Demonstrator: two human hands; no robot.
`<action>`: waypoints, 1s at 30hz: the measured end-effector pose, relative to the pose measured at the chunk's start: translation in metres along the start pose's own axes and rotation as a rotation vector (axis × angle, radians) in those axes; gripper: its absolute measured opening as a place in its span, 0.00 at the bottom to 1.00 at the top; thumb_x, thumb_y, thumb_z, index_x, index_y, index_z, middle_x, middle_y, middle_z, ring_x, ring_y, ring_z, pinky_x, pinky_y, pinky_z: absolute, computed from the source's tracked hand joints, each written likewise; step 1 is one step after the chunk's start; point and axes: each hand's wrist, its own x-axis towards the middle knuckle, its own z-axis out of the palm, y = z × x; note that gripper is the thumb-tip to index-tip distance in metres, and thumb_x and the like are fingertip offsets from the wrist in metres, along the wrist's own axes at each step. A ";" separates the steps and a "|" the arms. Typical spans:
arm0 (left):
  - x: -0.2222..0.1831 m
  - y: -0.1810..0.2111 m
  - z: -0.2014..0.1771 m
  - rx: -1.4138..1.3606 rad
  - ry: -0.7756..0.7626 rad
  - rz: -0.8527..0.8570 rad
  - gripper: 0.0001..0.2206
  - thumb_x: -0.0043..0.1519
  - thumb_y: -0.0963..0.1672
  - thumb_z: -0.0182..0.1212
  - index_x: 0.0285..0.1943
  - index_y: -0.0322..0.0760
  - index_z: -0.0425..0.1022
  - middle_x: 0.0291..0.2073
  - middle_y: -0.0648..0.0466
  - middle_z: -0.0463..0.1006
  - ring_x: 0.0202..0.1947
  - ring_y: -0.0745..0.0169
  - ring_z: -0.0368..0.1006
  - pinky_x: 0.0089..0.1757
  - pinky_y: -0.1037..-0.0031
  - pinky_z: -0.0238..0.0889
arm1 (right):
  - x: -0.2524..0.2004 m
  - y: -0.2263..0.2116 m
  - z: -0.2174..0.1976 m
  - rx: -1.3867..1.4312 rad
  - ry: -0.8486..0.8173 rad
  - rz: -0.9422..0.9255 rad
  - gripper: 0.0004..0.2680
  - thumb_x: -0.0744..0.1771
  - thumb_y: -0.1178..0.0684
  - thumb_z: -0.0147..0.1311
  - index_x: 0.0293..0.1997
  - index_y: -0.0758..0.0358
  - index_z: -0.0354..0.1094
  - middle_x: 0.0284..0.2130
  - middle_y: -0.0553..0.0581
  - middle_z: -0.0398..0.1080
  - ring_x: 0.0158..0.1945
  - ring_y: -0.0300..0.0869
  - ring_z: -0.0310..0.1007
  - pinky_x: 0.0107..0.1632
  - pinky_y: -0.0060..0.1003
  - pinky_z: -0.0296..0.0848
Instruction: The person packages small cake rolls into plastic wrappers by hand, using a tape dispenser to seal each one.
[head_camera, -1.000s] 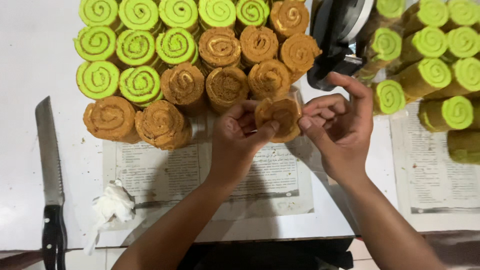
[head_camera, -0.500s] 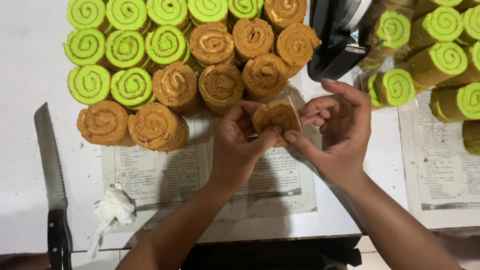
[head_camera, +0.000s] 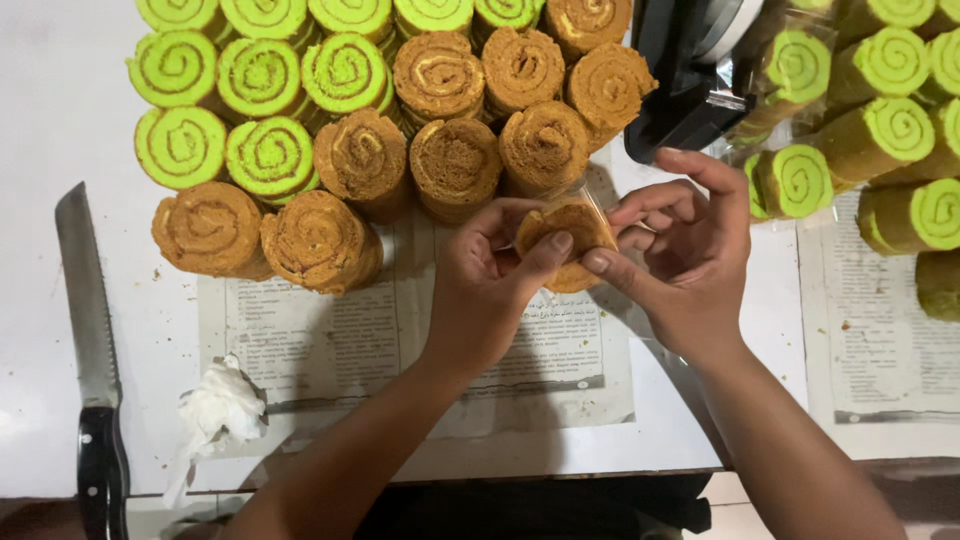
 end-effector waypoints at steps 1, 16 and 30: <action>0.000 0.001 0.001 -0.006 0.004 0.000 0.12 0.58 0.45 0.67 0.47 0.36 0.76 0.35 0.55 0.80 0.36 0.70 0.76 0.38 0.79 0.72 | -0.001 0.001 0.000 -0.003 -0.007 0.001 0.28 0.61 0.64 0.68 0.65 0.61 0.50 0.41 0.63 0.69 0.47 0.41 0.73 0.47 0.30 0.79; -0.001 0.010 0.003 0.048 0.031 -0.018 0.11 0.54 0.43 0.69 0.43 0.37 0.76 0.33 0.55 0.82 0.34 0.71 0.77 0.36 0.80 0.70 | -0.002 -0.001 0.003 0.057 -0.005 0.012 0.29 0.62 0.66 0.67 0.67 0.58 0.49 0.42 0.60 0.67 0.46 0.38 0.71 0.44 0.27 0.76; 0.000 0.001 0.000 0.011 -0.037 0.072 0.11 0.58 0.44 0.68 0.46 0.36 0.76 0.34 0.55 0.79 0.34 0.70 0.74 0.37 0.79 0.72 | -0.002 -0.004 0.000 0.013 -0.073 -0.131 0.28 0.62 0.66 0.67 0.65 0.64 0.48 0.44 0.66 0.70 0.55 0.49 0.77 0.54 0.35 0.82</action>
